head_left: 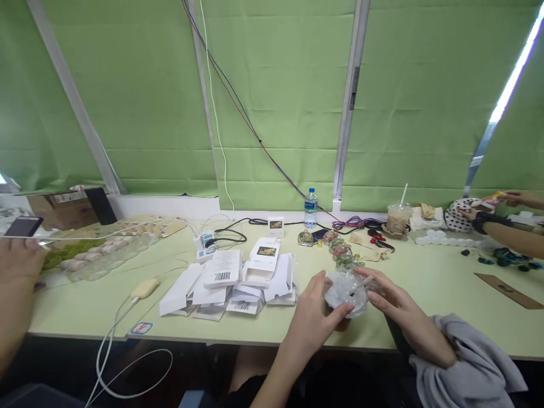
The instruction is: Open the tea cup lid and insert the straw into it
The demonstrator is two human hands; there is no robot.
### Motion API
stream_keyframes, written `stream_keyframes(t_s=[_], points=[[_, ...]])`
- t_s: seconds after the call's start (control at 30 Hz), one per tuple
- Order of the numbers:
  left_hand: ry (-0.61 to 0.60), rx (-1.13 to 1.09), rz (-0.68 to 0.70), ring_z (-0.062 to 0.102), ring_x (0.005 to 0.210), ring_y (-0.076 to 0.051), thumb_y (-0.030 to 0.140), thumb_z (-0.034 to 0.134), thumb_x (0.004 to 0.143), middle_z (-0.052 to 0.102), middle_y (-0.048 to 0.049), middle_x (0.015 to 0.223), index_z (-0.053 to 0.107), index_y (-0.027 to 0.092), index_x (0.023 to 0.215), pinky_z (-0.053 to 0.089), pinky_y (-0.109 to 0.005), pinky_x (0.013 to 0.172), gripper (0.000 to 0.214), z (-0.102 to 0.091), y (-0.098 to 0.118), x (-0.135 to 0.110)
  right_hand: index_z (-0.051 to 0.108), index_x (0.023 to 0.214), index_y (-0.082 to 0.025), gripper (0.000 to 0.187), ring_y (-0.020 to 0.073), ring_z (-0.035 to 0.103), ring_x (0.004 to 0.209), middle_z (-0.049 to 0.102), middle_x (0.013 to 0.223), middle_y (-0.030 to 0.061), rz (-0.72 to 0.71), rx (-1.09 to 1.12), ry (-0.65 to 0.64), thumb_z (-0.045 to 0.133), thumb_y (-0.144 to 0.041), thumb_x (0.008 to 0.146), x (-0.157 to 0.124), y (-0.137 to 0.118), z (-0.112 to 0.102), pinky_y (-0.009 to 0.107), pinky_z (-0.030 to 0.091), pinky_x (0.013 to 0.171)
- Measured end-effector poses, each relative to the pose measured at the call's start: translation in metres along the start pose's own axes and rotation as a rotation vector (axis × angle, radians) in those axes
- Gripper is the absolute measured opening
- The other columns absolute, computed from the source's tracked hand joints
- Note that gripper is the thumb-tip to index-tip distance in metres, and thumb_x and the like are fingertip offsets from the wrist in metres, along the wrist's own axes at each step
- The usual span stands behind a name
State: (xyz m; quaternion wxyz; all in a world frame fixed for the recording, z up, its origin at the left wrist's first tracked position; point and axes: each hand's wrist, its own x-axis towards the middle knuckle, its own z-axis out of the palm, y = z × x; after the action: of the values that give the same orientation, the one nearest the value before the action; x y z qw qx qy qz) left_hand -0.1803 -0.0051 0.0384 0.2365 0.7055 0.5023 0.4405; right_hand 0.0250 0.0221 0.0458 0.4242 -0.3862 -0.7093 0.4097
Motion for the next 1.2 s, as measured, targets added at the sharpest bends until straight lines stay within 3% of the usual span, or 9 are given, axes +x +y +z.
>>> stream_keyframes(t_s=[0.1, 0.3, 0.43, 0.57, 0.8, 0.93, 1.1, 1.2], points=[[0.011, 0.054, 0.026, 0.045, 0.129, -0.028, 0.050, 0.062, 0.079, 0.051, -0.0121, 0.137, 0.051, 0.019, 0.126, 0.036, -0.045, 0.109, 0.057, 0.009, 0.001, 0.001, 0.053, 0.128, -0.026, 0.051, 0.0306, 0.038, 0.132, 0.040, 0.143, 0.0099, -0.024, -0.054, -0.022, 0.056, -0.054, 0.085, 0.001, 0.009, -0.002, 0.043, 0.040, 0.104], [0.030, 0.212, 0.040, 0.039, 0.133, -0.029, 0.046, 0.059, 0.081, 0.044, -0.0138, 0.143, 0.047, 0.017, 0.132, 0.032, -0.047, 0.112, 0.060, 0.020, -0.002, 0.004, 0.048, 0.133, -0.031, 0.050, 0.0273, 0.027, 0.138, 0.032, 0.148, 0.0062, -0.162, -0.178, 0.019, 0.059, -0.046, 0.087, 0.008, 0.026, -0.001, 0.045, 0.030, 0.111], [0.031, 0.191, 0.049, 0.039, 0.131, -0.032, 0.047, 0.060, 0.079, 0.045, -0.0148, 0.140, 0.046, 0.016, 0.133, 0.033, -0.048, 0.111, 0.064, 0.019, -0.003, 0.007, 0.048, 0.133, -0.034, 0.050, 0.0270, 0.024, 0.139, 0.031, 0.148, 0.0049, -0.258, -0.212, 0.012, 0.062, -0.042, 0.086, 0.012, 0.025, 0.006, 0.047, 0.022, 0.114], [0.013, 0.111, 0.061, 0.039, 0.131, -0.032, 0.044, 0.065, 0.075, 0.041, -0.0134, 0.140, 0.040, 0.022, 0.139, 0.034, -0.047, 0.110, 0.072, 0.019, -0.004, 0.009, 0.047, 0.134, -0.033, 0.051, 0.0273, 0.025, 0.139, 0.032, 0.147, 0.0057, -0.328, -0.171, -0.005, 0.063, -0.039, 0.086, 0.014, 0.023, 0.010, 0.047, 0.024, 0.114], [-0.078, -0.041, 0.041, 0.041, 0.131, -0.029, 0.039, 0.069, 0.072, 0.036, -0.0105, 0.141, 0.043, 0.024, 0.136, 0.036, -0.041, 0.110, 0.070, 0.016, -0.006, 0.018, 0.048, 0.132, -0.033, 0.049, 0.0264, 0.027, 0.138, 0.031, 0.145, 0.0064, -0.298, -0.081, -0.026, 0.064, -0.037, 0.085, 0.014, 0.025, 0.010, 0.043, 0.032, 0.110], [-0.120, -0.085, 0.058, 0.038, 0.133, -0.028, 0.041, 0.074, 0.067, 0.038, -0.0110, 0.140, 0.051, 0.021, 0.130, 0.032, -0.040, 0.113, 0.070, 0.014, -0.013, 0.026, 0.049, 0.131, -0.033, 0.049, 0.0267, 0.027, 0.138, 0.030, 0.145, 0.0065, -0.300, -0.090, -0.017, 0.066, -0.036, 0.084, 0.014, 0.030, 0.010, 0.044, 0.030, 0.111], [-0.141, -0.092, 0.060, 0.036, 0.135, -0.028, 0.043, 0.072, 0.071, 0.037, -0.0104, 0.142, 0.049, 0.022, 0.132, 0.030, -0.040, 0.114, 0.069, 0.015, -0.019, 0.025, 0.049, 0.132, -0.030, 0.050, 0.0284, 0.030, 0.136, 0.031, 0.144, 0.0090, -0.261, -0.121, -0.054, 0.064, -0.038, 0.086, 0.013, 0.034, 0.009, 0.045, 0.030, 0.111], [-0.145, -0.078, 0.081, 0.043, 0.129, -0.027, 0.045, 0.072, 0.071, 0.043, -0.0095, 0.136, 0.048, 0.022, 0.132, 0.034, -0.038, 0.111, 0.070, 0.014, -0.018, 0.025, 0.049, 0.133, -0.029, 0.050, 0.0295, 0.031, 0.136, 0.033, 0.144, 0.0098, -0.252, -0.165, -0.055, 0.062, -0.040, 0.086, 0.012, 0.035, 0.008, 0.047, 0.029, 0.111]])
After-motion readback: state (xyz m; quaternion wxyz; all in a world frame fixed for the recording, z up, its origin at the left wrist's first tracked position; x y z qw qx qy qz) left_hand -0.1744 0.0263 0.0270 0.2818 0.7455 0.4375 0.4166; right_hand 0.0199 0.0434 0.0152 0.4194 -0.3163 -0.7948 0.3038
